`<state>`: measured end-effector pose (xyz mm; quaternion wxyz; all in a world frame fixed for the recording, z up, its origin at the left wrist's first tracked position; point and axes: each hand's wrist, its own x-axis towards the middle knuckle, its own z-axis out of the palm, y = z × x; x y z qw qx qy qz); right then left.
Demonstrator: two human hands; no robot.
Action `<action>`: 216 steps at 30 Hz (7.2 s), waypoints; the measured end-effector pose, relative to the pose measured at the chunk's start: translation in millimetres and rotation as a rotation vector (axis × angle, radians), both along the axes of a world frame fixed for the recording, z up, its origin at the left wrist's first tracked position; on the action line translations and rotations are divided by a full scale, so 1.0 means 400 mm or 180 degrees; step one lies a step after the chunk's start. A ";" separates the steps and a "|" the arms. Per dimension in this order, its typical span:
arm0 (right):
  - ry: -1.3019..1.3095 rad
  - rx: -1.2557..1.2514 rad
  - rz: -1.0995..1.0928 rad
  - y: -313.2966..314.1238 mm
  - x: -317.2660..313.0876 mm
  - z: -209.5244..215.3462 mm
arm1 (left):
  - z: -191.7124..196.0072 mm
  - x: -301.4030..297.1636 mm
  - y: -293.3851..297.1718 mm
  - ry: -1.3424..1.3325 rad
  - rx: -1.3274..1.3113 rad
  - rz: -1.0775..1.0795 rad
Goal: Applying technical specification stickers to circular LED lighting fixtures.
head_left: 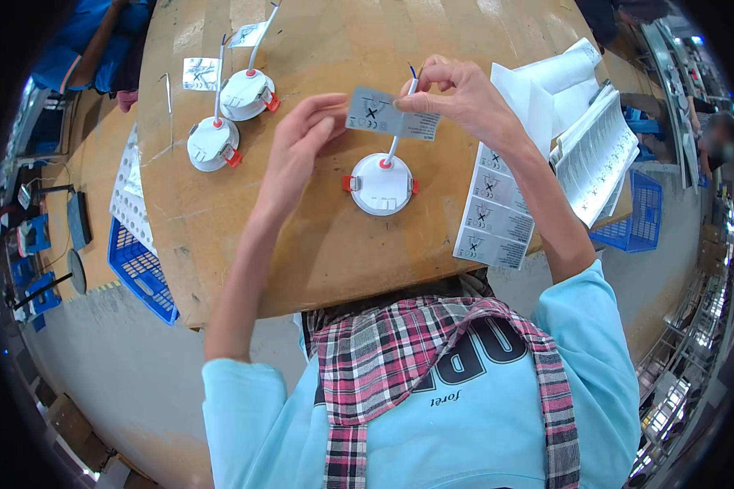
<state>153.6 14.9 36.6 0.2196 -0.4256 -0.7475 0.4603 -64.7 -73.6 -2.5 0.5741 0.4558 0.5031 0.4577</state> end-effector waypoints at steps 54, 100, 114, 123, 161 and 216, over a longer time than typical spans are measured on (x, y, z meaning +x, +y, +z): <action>0.0750 -0.0560 -0.0317 -0.053 -0.008 0.002 | 0.019 -0.016 0.116 -0.0449 -0.0425 -0.0479; 0.1366 -0.1516 -0.0643 -0.044 -0.008 -0.038 | 0.074 -0.033 0.131 -0.0171 -0.0424 -0.0722; 0.1326 -0.1059 -0.0647 -0.048 -0.046 -0.051 | 0.070 -0.034 0.128 -0.0145 -0.0430 -0.0641; 0.1306 -0.0859 -0.0741 -0.056 -0.050 -0.040 | 0.071 -0.012 0.107 -0.0085 -0.0326 -0.0476; 0.1040 -0.1065 -0.0606 -0.080 -0.035 -0.061 | 0.050 0.019 0.099 0.0158 0.0193 -0.0088; 0.1399 -0.1351 -0.0862 -0.084 -0.045 -0.071 | 0.006 0.030 0.059 -0.0374 -0.0140 0.0510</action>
